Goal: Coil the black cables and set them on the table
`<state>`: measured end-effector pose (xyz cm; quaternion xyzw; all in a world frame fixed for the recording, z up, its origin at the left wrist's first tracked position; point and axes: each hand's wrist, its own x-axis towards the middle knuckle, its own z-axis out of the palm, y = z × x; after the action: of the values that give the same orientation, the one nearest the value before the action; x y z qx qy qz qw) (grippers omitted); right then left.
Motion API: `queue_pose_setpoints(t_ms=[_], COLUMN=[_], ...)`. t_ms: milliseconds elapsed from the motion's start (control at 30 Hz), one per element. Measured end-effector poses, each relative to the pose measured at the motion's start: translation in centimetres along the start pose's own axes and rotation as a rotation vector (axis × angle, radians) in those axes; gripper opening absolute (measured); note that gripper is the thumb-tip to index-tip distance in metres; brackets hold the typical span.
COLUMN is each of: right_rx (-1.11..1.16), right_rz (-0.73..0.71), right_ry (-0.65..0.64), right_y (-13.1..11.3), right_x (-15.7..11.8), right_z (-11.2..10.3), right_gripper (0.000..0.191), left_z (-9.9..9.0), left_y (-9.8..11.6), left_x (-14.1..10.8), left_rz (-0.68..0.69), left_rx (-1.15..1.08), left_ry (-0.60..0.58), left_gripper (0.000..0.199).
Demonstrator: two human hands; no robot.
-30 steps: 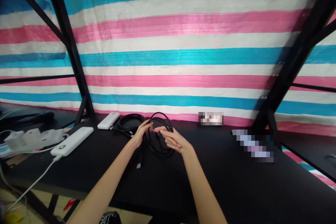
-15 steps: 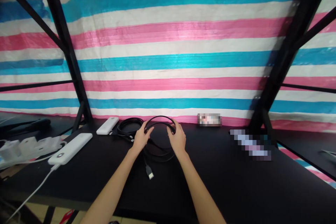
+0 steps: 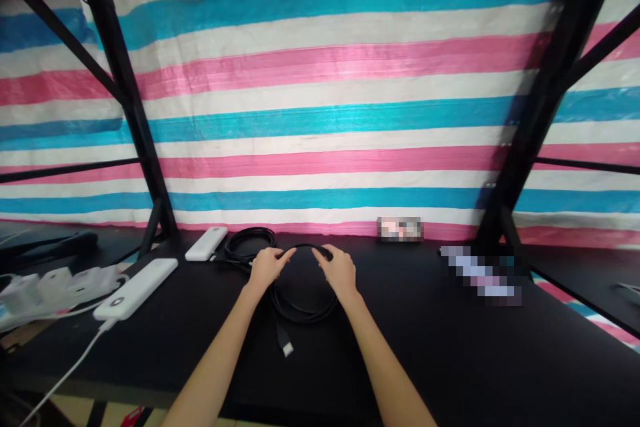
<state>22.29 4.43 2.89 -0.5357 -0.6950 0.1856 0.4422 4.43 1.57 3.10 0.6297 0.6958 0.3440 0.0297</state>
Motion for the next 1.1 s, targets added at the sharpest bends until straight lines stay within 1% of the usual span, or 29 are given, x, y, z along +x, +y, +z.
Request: queue_pose_setpoints(t_ms=[67,133,200,267,400,467,533,633,700,833,933,1033,1100], right_rx=[-0.127,-0.211,-0.269,-0.328,-0.452,-0.475,-0.464,-0.447,-0.444,-0.446,-0.432,-0.383,-0.345], right_rz=[-0.022,-0.029,-0.024,-0.022,-0.031,-0.030,-0.027,-0.040,-0.049,-0.041,-0.041,-0.043,-0.041], right_ry=[-0.015,-0.041,-0.097,-0.156,-0.230,-0.250,-0.266,-0.277,-0.275,-0.288,-0.278,-0.226,-0.173], right_y=[-0.2,-0.3,-0.3,-0.1,0.6,0.8,0.8,0.6,0.4,0.3,0.4,0.6,0.9], right_x=[0.0,0.1,0.1,0.0,-0.1,-0.2,-0.3,-0.4,-0.5,-0.6,-0.6,-0.3,-0.1], right_z=[0.0,-0.1,-0.1,0.0,0.7,1.0,1.2,1.3,1.3,1.3,1.3,1.3,1.2], right_gripper=[0.032,0.032,0.034,0.033,0.016,0.011,0.013,0.017,0.018,0.017,0.017,0.021,0.020], left_z=[0.2,0.6,1.0,1.3,1.9,2.0,2.1,2.1,2.2,2.4,2.6,2.5,2.4], left_y=[0.1,0.2,0.3,0.4,0.5,0.4,0.4,0.4,0.4,0.2,0.1,-0.1,-0.1], left_x=[-0.1,-0.3,-0.5,-0.6,-0.7,-0.8,-0.8,-0.8,-0.8,-0.6,-0.5,-0.5,-0.4], left_rz=[0.033,0.088,0.121,0.124,0.101,0.103,0.134,0.186,0.200,0.189,0.164,0.115,0.089], left_rx=[0.015,-0.032,-0.051,-0.009,0.068,0.070,0.088,0.151,0.162,0.069,-0.039,-0.104,-0.106], left_ry=[0.005,0.007,-0.029,-0.083,-0.159,-0.195,-0.214,-0.203,-0.210,-0.244,-0.175,-0.064,0.008], left_gripper=[0.042,0.035,0.033,0.031,0.026,0.025,0.028,0.034,0.033,0.026,0.023,0.020,0.018])
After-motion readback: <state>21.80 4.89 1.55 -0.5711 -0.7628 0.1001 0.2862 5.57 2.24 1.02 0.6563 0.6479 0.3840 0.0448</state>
